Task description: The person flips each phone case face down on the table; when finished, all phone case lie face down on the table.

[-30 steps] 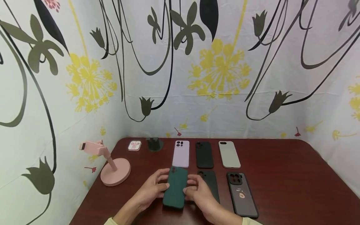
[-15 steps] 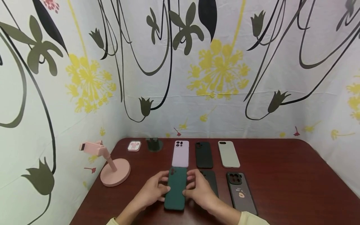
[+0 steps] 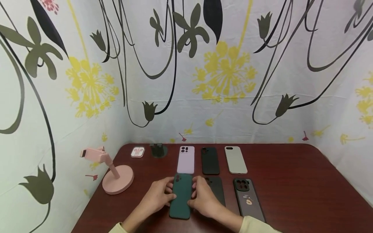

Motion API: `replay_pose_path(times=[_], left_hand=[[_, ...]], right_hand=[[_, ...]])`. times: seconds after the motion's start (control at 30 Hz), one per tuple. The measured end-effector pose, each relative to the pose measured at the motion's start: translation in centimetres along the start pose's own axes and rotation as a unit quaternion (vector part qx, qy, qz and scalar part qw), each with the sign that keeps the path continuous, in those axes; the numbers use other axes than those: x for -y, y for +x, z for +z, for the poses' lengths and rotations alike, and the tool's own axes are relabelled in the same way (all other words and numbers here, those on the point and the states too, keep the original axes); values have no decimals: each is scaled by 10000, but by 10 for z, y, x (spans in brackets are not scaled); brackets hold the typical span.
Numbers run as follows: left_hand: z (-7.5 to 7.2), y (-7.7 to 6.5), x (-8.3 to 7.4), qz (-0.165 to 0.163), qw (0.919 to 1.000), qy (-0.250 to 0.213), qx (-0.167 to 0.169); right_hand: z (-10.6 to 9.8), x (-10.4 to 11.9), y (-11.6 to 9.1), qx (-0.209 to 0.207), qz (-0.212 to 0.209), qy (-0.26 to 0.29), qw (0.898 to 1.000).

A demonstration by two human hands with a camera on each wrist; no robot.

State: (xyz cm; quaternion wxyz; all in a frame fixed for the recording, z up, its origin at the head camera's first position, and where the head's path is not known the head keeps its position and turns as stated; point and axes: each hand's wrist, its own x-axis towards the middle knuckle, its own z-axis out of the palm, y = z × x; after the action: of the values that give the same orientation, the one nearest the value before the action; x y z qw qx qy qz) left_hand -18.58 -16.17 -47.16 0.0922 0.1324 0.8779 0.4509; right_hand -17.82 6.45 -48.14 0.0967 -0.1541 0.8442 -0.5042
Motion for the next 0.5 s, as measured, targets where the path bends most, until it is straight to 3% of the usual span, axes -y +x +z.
replay_pose_path(times=[0.17, 0.5], left_hand=[[2, 0, 3, 228, 9965, 785, -184], [5, 2, 5, 160, 9925, 1192, -210]], right_hand=[[1, -2, -2, 112, -231, -483, 9985], [0, 0, -1, 334, -281, -932, 9947]])
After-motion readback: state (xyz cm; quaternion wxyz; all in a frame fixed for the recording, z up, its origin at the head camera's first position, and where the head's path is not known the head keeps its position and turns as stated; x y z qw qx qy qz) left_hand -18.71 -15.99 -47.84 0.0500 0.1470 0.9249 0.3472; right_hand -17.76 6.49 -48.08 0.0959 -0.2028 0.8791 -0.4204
